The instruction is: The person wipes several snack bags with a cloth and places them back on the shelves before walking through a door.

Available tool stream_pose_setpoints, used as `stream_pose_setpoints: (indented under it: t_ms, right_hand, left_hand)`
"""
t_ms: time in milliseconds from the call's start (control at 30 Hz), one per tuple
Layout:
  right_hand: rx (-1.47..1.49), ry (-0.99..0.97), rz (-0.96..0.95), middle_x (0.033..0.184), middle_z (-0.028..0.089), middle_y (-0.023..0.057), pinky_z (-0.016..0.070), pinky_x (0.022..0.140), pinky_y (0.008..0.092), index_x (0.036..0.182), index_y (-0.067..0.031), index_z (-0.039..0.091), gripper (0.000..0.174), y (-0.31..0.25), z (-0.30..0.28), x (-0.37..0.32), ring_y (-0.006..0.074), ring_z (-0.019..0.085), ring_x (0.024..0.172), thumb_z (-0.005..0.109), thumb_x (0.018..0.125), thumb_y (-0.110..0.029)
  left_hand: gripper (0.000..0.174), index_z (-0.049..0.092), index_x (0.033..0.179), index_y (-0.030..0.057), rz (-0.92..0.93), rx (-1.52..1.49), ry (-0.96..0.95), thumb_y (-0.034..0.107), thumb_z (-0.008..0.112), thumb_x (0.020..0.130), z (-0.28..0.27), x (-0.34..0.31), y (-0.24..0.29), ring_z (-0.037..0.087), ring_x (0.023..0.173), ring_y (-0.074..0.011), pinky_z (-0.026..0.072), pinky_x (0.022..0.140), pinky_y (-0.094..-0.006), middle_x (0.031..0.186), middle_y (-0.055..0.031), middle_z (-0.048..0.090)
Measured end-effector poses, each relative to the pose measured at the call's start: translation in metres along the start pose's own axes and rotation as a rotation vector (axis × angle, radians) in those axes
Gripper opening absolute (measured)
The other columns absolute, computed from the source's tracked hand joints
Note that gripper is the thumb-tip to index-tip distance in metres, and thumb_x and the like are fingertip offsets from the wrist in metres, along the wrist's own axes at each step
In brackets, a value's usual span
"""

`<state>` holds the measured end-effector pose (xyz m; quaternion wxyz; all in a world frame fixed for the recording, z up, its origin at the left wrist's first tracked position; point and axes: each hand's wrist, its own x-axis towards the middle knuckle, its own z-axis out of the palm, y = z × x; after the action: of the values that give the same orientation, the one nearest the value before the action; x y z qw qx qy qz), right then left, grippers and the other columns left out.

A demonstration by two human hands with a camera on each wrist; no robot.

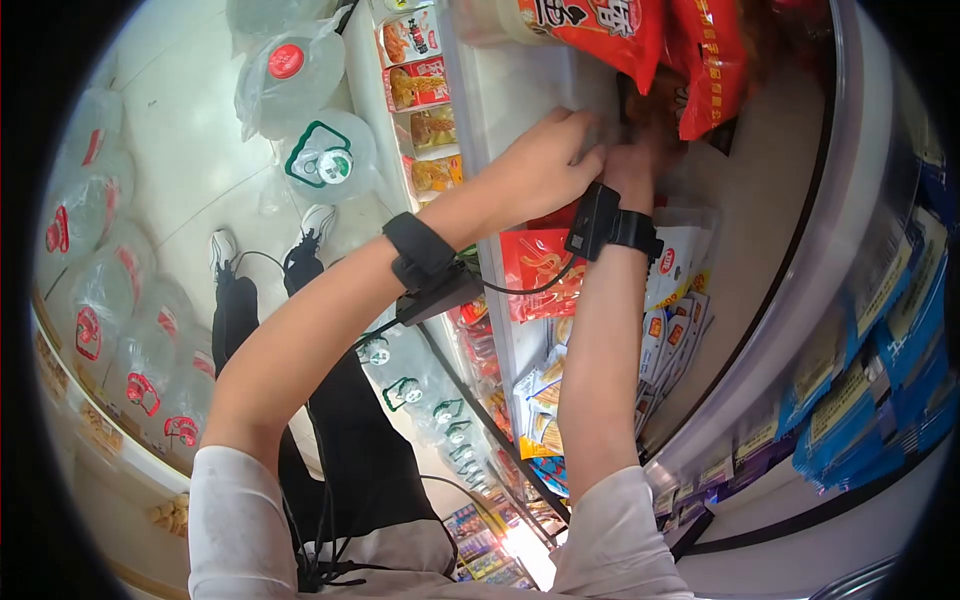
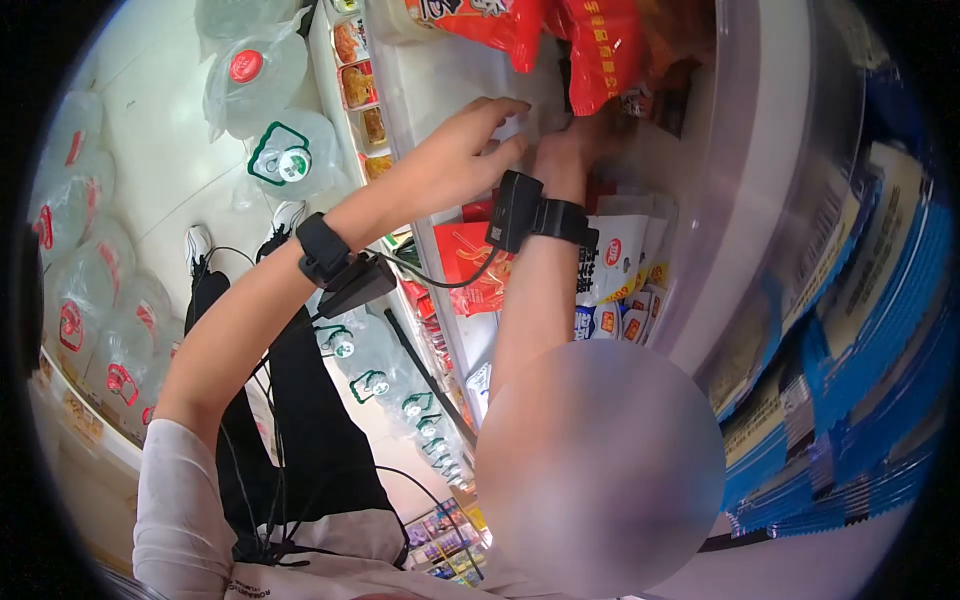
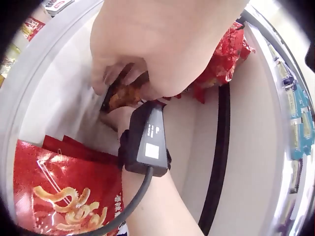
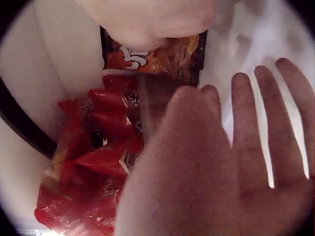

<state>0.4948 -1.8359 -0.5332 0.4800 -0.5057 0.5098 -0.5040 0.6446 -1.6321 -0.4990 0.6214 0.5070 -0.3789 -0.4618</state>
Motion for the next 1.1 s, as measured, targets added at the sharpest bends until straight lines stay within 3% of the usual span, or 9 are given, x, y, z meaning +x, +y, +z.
stream_pose_setpoints:
  t_ms: [300,467,533,667,700,967,1000,1033,1100]
  right_hand:
    - [-0.084,0.243,0.213,0.105,0.058,-0.0046,0.0418,0.079,0.0269,0.111,-0.0149,0.060,0.016,-0.066,0.047,-0.085,0.0079,0.052,0.091,0.058,0.095,-0.015]
    - [0.074,-0.028,0.300,0.146,0.042,0.0092,0.0251,0.117,0.0355,0.142,-0.0035,0.042,0.050,-0.102,0.065,-0.205,0.0189,0.040,0.133,0.051,0.104,-0.034]
    - [0.062,-0.061,0.393,0.164,0.023,0.0078,0.0145,0.123,0.0352,0.158,-0.0064,0.025,0.066,-0.136,0.096,-0.265,0.0206,0.020,0.151,0.039,0.107,-0.046]
    - [0.262,-0.338,0.597,0.168,0.012,0.0065,0.0088,0.125,0.0349,0.161,-0.0085,0.015,0.073,-0.175,0.102,-0.341,0.0201,0.009,0.155,0.032,0.107,-0.053]
    - [0.335,-0.427,0.639,0.170,0.010,0.0062,0.0073,0.125,0.0348,0.162,-0.0090,0.012,0.074,-0.188,0.109,-0.363,0.0200,0.007,0.156,0.030,0.107,-0.055]
    - [0.403,-0.901,0.546,0.169,0.009,0.0105,0.0163,0.124,0.0462,0.162,-0.0086,0.005,0.068,-0.376,0.150,-0.482,0.0280,0.016,0.154,0.039,0.108,-0.033]
    - [0.391,-0.977,0.538,0.164,0.023,0.0179,0.0278,0.121,0.0452,0.162,-0.0069,0.007,0.068,-0.392,0.158,-0.487,0.0297,0.033,0.148,0.042,0.108,-0.030]
    - [0.276,-1.077,0.510,0.156,0.036,0.0201,0.0345,0.116,0.0439,0.161,-0.0053,0.012,0.066,-0.399,0.160,-0.486,0.0301,0.042,0.141,0.044,0.108,-0.029]
    - [0.145,-1.247,0.425,0.139,0.054,0.0211,0.0440,0.109,0.0414,0.155,-0.0022,0.025,0.059,-0.416,0.174,-0.489,0.0297,0.056,0.129,0.046,0.108,-0.029]
  left_hand:
    - [0.048,0.052,0.136,-0.0059,-0.072,-0.061,-0.071,0.029,0.051,0.102,-0.028,-0.019,0.007,0.062,0.116,-0.0355,0.0487,0.101,-0.0402,0.132,-0.0247,0.057]
    - [0.062,0.041,0.147,-0.0047,-0.243,-0.405,-0.256,0.040,0.048,0.105,-0.070,-0.068,0.075,0.044,0.140,-0.0335,0.0326,0.117,-0.0380,0.149,-0.0251,0.046]
    - [0.067,0.029,0.153,-0.0055,-0.167,-0.477,-0.273,0.039,0.045,0.106,-0.071,-0.097,0.091,0.028,0.150,-0.0334,0.0202,0.123,-0.0386,0.158,-0.0251,0.033]
    - [0.101,0.011,0.150,-0.0191,0.116,0.285,-0.147,0.051,0.057,0.094,-0.091,-0.163,0.108,0.008,0.151,-0.0506,0.0073,0.124,-0.0518,0.156,-0.0418,0.014]
    - [0.111,0.008,0.153,-0.0159,0.147,0.420,-0.152,0.051,0.064,0.084,-0.099,-0.180,0.121,0.002,0.153,-0.0465,0.0043,0.124,-0.0532,0.161,-0.0380,0.006]
    - [0.116,0.019,0.150,-0.0178,0.180,0.942,-0.050,0.073,0.054,0.086,-0.166,-0.304,0.345,0.013,0.151,-0.0496,0.0113,0.120,-0.0602,0.159,-0.0361,0.019]
    - [0.115,0.020,0.150,-0.0186,0.155,1.004,-0.013,0.073,0.052,0.087,-0.175,-0.318,0.366,0.015,0.150,-0.0501,0.0116,0.120,-0.0618,0.158,-0.0358,0.021]
    - [0.101,0.029,0.151,-0.0101,0.206,1.129,0.086,0.067,0.056,0.090,-0.186,-0.332,0.382,0.041,0.138,-0.0468,0.0300,0.114,-0.0574,0.143,-0.0344,0.045]
    - [0.083,0.038,0.148,-0.0049,-0.056,1.014,0.000,0.056,0.058,0.095,-0.222,-0.362,0.431,0.052,0.127,-0.0413,0.0386,0.109,-0.0499,0.131,-0.0263,0.056]
